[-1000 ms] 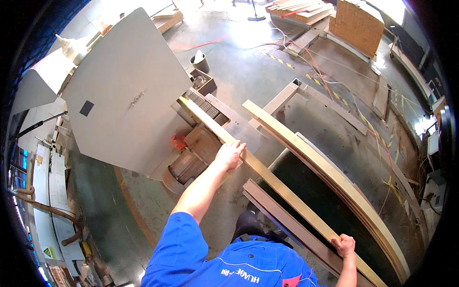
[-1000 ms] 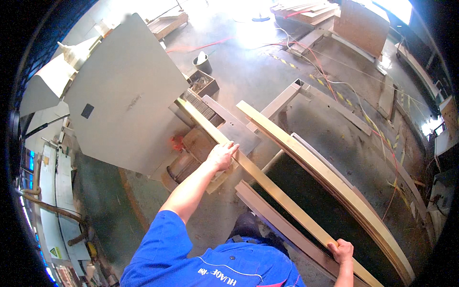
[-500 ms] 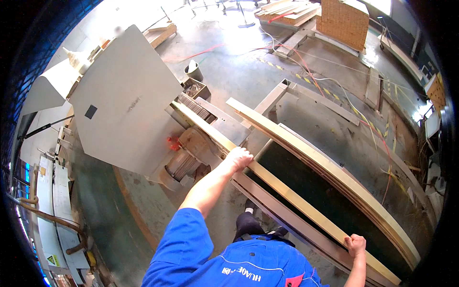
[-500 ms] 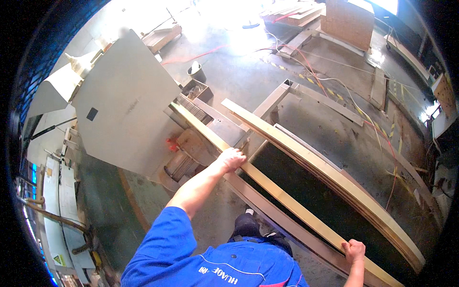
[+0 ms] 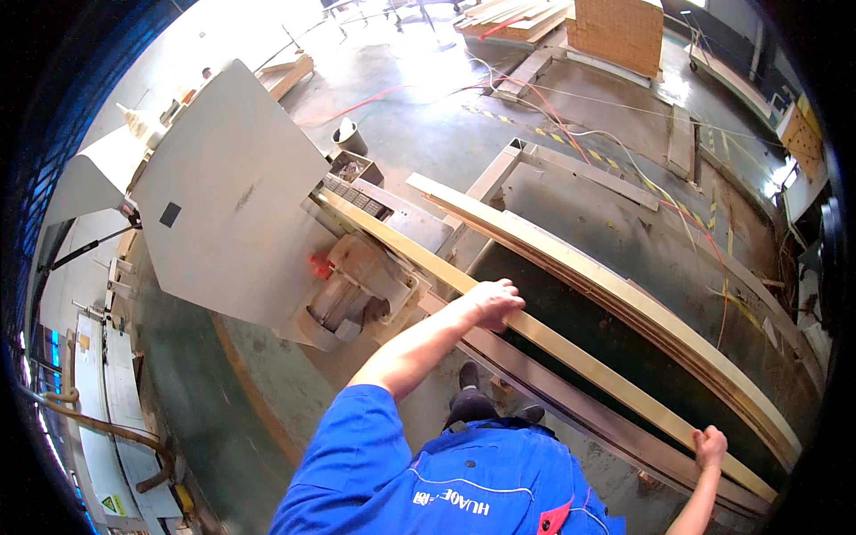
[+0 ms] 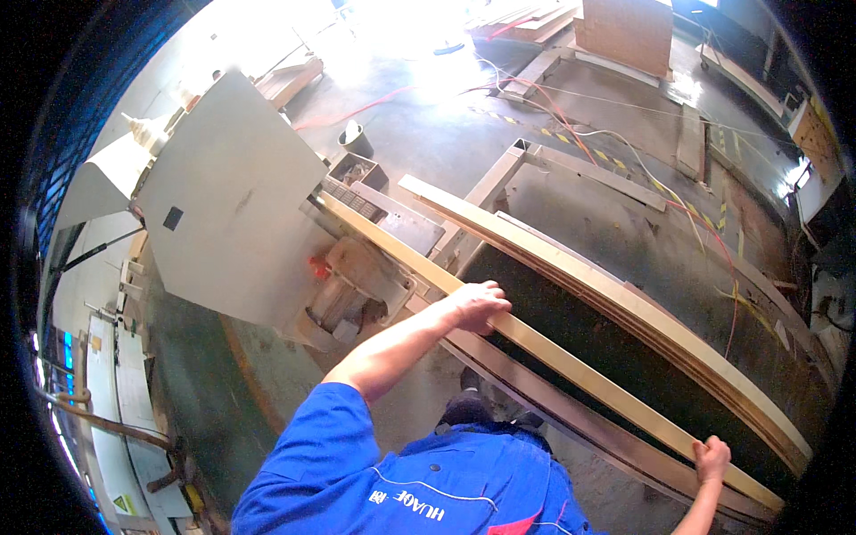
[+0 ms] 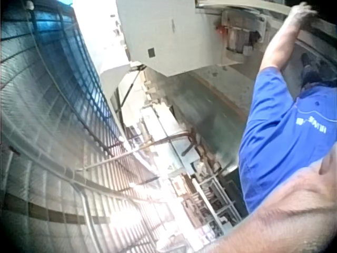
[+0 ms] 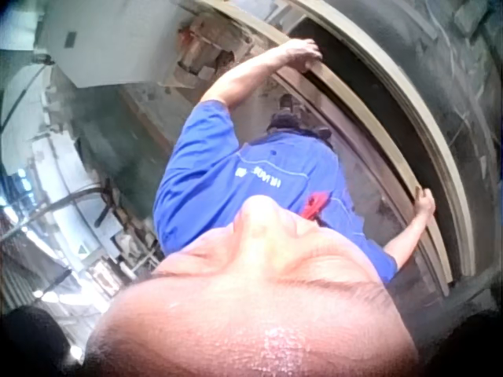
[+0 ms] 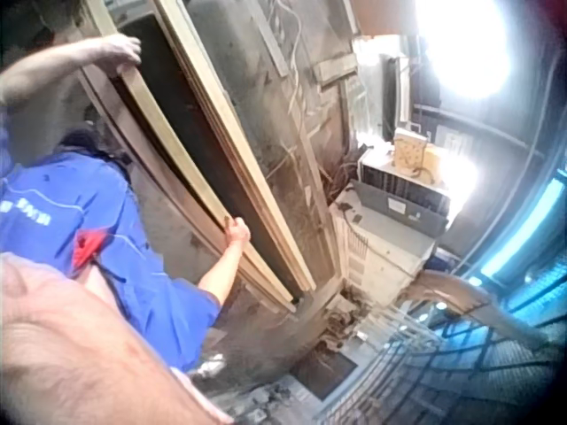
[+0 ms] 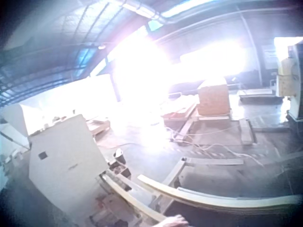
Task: The person adjusts a woodworking machine using a hex key, then feeds wooden planks through the machine one at a time. They walk to a nearby table to stack processed planks and return to the machine to continue feeding more planks.
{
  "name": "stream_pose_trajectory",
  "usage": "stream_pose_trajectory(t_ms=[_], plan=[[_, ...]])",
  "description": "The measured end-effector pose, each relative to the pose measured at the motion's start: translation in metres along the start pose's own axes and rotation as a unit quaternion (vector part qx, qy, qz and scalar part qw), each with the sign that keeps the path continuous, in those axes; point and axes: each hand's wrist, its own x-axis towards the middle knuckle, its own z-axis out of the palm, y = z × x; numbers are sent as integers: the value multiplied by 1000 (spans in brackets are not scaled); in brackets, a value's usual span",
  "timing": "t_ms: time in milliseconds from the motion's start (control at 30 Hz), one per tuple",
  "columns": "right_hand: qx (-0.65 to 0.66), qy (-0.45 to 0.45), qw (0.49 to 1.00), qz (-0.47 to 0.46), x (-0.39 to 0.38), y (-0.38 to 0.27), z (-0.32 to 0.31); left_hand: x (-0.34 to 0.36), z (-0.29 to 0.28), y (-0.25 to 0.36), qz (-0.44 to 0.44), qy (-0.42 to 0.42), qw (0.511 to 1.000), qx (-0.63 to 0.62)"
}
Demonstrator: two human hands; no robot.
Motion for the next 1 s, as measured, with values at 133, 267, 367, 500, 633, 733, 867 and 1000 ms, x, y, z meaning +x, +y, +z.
stream_pose_trajectory(t_ms=[133,267,367,500,633,733,867,1000], plan=[[-20,116,983,144,-54,66,-43,56,-54,86,38,-50,996,-69],[-164,244,937,190,-70,52,-97,28,-102,116,32,-8,989,-141],[-216,515,738,378,-126,43,-118,18,-111,141,68,29,973,-220],[674,466,412,400,-157,-96,-84,-3,-104,162,68,4,962,-264],[886,251,359,149,-103,-285,-65,-16,-98,152,62,-78,949,-298],[839,284,438,155,-99,-303,-69,-26,-92,154,70,-69,952,-292],[842,296,443,90,-99,-303,-70,-56,-103,170,74,35,973,-216],[844,318,426,73,-100,-286,-72,-83,-82,179,213,281,936,-17]])
